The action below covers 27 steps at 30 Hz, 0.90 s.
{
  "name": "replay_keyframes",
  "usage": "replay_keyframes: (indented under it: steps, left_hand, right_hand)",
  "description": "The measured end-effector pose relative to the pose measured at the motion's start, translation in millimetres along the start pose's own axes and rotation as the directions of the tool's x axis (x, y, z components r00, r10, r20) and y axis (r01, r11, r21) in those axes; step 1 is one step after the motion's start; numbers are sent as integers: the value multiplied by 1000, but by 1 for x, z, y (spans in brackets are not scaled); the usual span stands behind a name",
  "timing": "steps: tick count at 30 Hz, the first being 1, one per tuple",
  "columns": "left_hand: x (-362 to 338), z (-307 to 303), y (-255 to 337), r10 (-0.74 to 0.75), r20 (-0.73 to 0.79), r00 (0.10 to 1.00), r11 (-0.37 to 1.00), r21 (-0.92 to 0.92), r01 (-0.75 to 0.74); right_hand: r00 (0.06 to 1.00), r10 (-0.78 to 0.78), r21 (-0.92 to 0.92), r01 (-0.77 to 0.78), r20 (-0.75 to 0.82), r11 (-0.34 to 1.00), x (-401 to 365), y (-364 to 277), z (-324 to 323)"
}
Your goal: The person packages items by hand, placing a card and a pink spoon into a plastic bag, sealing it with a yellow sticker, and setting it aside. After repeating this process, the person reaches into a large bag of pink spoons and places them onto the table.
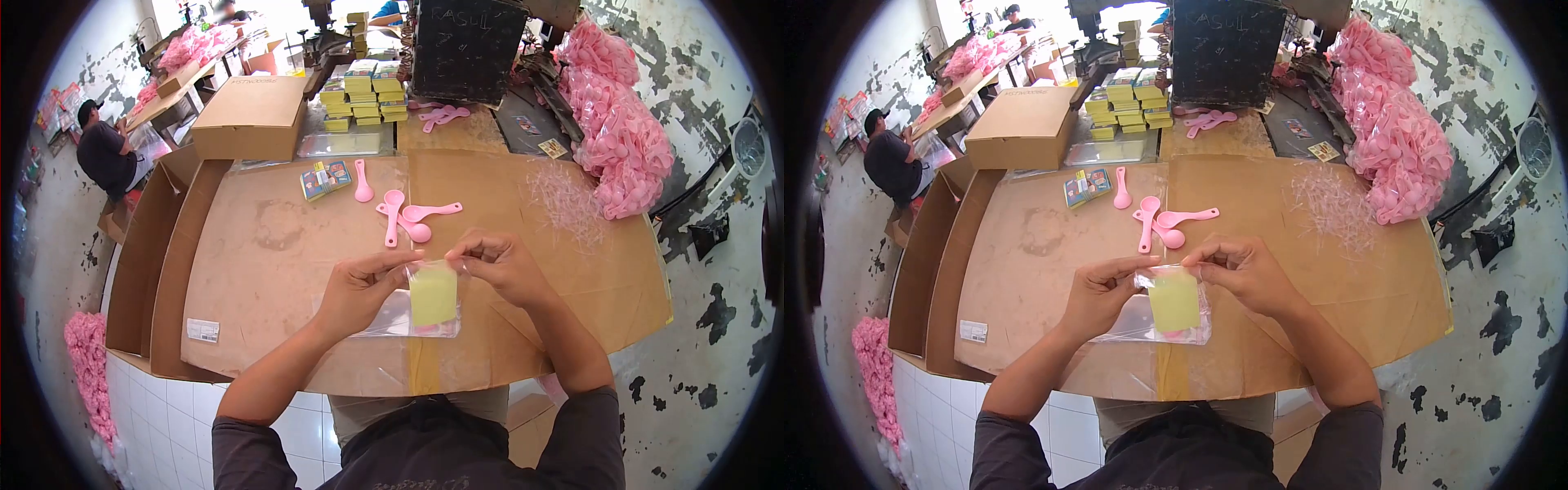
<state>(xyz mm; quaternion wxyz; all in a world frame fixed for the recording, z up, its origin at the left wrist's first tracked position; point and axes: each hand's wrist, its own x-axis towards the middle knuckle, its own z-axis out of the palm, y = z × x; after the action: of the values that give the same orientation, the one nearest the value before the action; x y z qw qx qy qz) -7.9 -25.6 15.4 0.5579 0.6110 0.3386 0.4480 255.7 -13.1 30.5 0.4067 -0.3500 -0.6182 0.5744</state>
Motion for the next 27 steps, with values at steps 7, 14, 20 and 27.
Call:
replay_keyframes:
  steps: [7, 14, 20, 27]
  left_hand:
    - [1, -8, 0, 54, 97, 994, 998, 6, -55]
    - [5, -3, -2, -100, 80, 992, 995, 29, 98]
    - [5, -4, -6, -113, 62, 992, 993, -21, 115]
    - [7, 1, 14, 44, -72, 996, 986, -156, -55]
  right_hand:
    - [998, -44, -122, 50, 54, 991, -1, -8, -10]
    - [997, -54, -156, 63, 62, 986, 1, -3, -6]
    - [999, -47, -69, 48, 23, 996, 1, 1, 3]
    - [983, -45, -306, 98, 177, 947, 0, -1, 3]
